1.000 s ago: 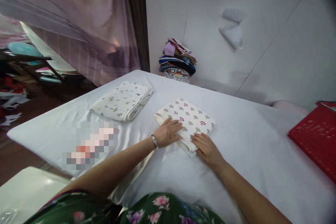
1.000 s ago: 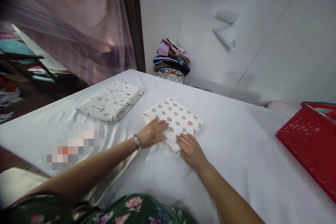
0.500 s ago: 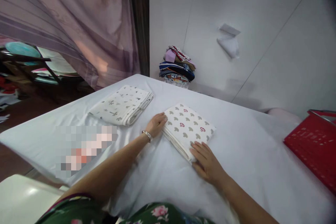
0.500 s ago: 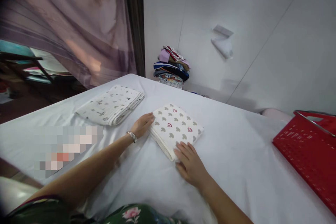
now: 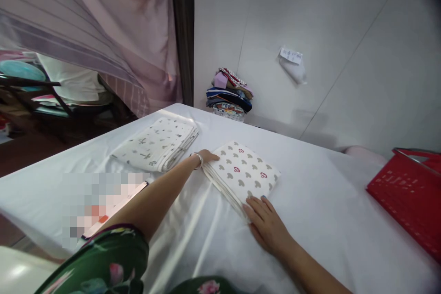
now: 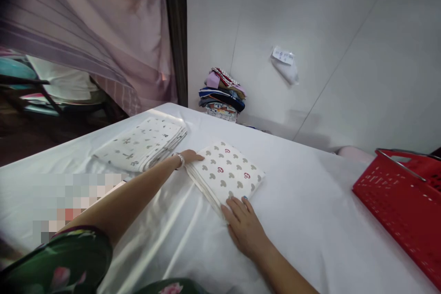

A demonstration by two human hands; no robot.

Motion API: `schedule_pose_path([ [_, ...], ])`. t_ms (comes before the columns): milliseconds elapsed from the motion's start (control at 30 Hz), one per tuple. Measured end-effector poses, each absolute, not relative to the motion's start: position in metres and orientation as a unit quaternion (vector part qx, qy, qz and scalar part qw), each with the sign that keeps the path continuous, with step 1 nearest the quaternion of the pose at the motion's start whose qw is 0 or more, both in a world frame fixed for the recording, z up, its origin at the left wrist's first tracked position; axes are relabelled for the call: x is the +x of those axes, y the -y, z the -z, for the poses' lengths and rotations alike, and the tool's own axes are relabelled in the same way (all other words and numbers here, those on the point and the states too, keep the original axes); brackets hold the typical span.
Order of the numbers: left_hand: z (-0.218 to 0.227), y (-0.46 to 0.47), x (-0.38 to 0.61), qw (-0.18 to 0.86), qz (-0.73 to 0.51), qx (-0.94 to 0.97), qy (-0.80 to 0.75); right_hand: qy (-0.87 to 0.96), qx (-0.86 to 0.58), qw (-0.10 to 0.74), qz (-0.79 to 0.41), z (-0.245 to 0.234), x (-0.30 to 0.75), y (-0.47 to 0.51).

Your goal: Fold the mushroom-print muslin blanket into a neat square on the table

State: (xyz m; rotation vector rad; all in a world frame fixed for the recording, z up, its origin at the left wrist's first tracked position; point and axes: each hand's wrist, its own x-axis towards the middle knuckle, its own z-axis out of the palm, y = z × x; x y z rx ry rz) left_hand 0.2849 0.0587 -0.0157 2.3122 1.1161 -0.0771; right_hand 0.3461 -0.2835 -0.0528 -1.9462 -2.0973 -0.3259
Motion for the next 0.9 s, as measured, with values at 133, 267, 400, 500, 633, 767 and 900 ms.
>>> schedule_pose_path([
  [133,0.016,-0.061,0.288,0.292,0.039,0.852,-0.433,0.718,-0.678,0.103,0.12,0.052,0.342,0.283],
  [267,0.009,-0.059,0.287,0.308,0.042,0.839,-0.446,0.718,-0.67,0.108,0.155,0.057,0.342,0.278],
  [400,0.0,-0.049,0.278,0.345,0.047,0.826,-0.444,0.709,-0.65,0.185,0.202,0.038,0.358,0.281],
  [500,0.006,-0.02,0.26,0.405,0.064,0.81,-0.42,0.686,-0.659,0.226,0.208,0.019,0.381,0.304],
  [633,0.024,0.039,0.23,0.579,0.132,0.723,-0.354,0.667,-0.695,0.193,0.186,0.026,0.403,0.353],
  [767,0.029,0.073,0.214,0.595,0.104,0.709,-0.364,0.645,-0.742,0.14,0.114,0.049,0.402,0.385],
  [900,0.023,0.072,0.216,0.614,0.108,0.687,-0.374,0.617,-0.777,0.122,0.033,0.039,0.397,0.384],
])
